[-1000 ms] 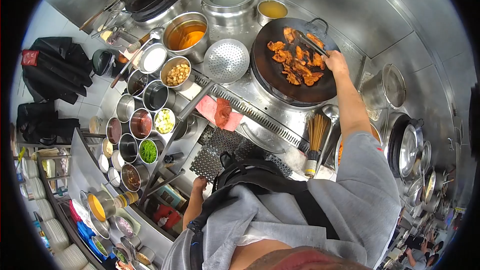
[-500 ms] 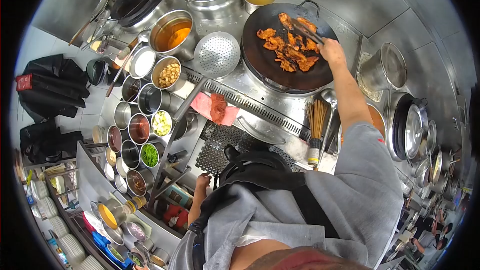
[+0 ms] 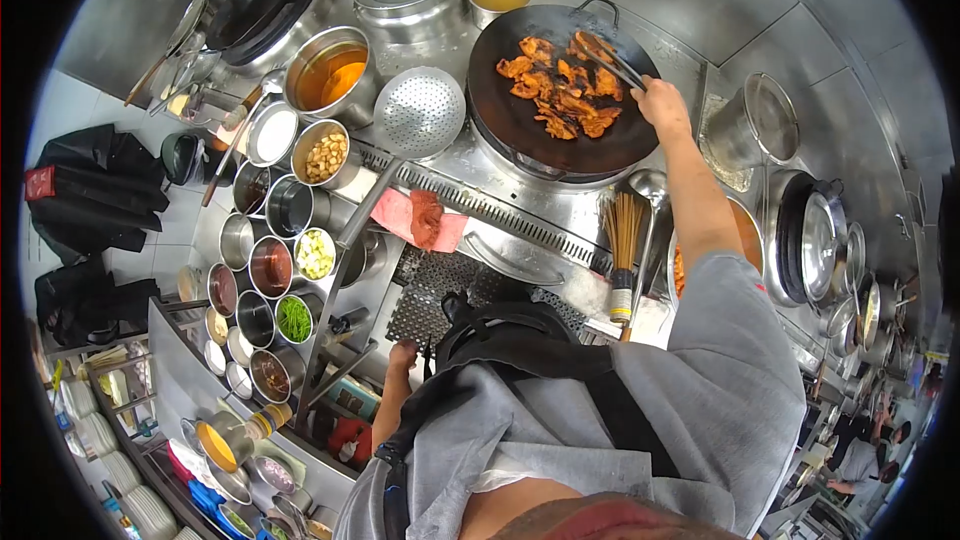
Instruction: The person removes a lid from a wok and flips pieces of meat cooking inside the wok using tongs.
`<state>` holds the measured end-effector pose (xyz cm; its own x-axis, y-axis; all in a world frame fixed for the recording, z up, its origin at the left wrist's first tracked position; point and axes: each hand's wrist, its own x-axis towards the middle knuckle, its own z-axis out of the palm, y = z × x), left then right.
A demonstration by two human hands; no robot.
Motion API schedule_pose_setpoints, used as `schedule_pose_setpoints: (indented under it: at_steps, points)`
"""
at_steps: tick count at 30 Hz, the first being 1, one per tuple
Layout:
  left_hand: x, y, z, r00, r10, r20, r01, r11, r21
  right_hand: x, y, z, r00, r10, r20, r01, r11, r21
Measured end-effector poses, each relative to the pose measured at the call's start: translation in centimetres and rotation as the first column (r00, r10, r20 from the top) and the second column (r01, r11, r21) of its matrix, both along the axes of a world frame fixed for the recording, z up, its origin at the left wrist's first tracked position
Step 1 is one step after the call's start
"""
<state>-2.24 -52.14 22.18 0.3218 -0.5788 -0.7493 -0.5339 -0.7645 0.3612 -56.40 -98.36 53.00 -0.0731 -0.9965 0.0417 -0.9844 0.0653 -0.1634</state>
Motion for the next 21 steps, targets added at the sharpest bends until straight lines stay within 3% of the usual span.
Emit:
schedule_pose_setpoints:
  at_steps: [2,3,10,11,13,15,16,21]
  points:
    - [-0.2,-0.5,0.2,0.987,0.129,-0.1,-0.123,0.991,0.058,-0.6,0.5,0.4,1.0,-0.011,-0.018,0.01,1.0,-0.024]
    - [0.7,0.5,-2.7,0.969,0.179,-0.17,-0.179,0.984,0.012,-0.7,0.9,0.7,1.0,-0.006,-0.024,0.006,1.0,0.031]
    - [0.9,1.7,-4.0,0.985,0.102,-0.141,-0.109,0.993,-0.041,0.8,2.3,-0.5,0.998,0.042,-0.049,-0.034,0.988,0.152]
    - [1.3,2.1,-4.2,0.989,-0.082,-0.127,0.067,0.991,-0.117,0.7,2.2,-0.9,0.998,0.043,-0.049,-0.036,0.988,0.152]
    - [0.9,1.8,-2.8,0.961,-0.258,-0.097,0.237,0.953,-0.19,0.8,1.9,-1.7,0.997,0.068,-0.042,-0.06,0.983,0.172]
    - [0.0,1.0,-0.4,0.992,0.046,-0.116,-0.043,0.999,0.031,1.3,2.0,-1.8,0.996,0.069,-0.058,-0.057,0.982,0.178]
    - [-0.2,0.8,0.3,0.987,0.116,-0.108,-0.109,0.992,0.068,1.6,2.2,-1.7,0.995,0.064,-0.074,-0.05,0.981,0.187]
    - [0.1,0.5,1.7,0.985,0.154,-0.076,-0.145,0.983,0.112,1.5,4.0,-0.3,0.997,0.069,-0.044,-0.061,0.987,0.147]
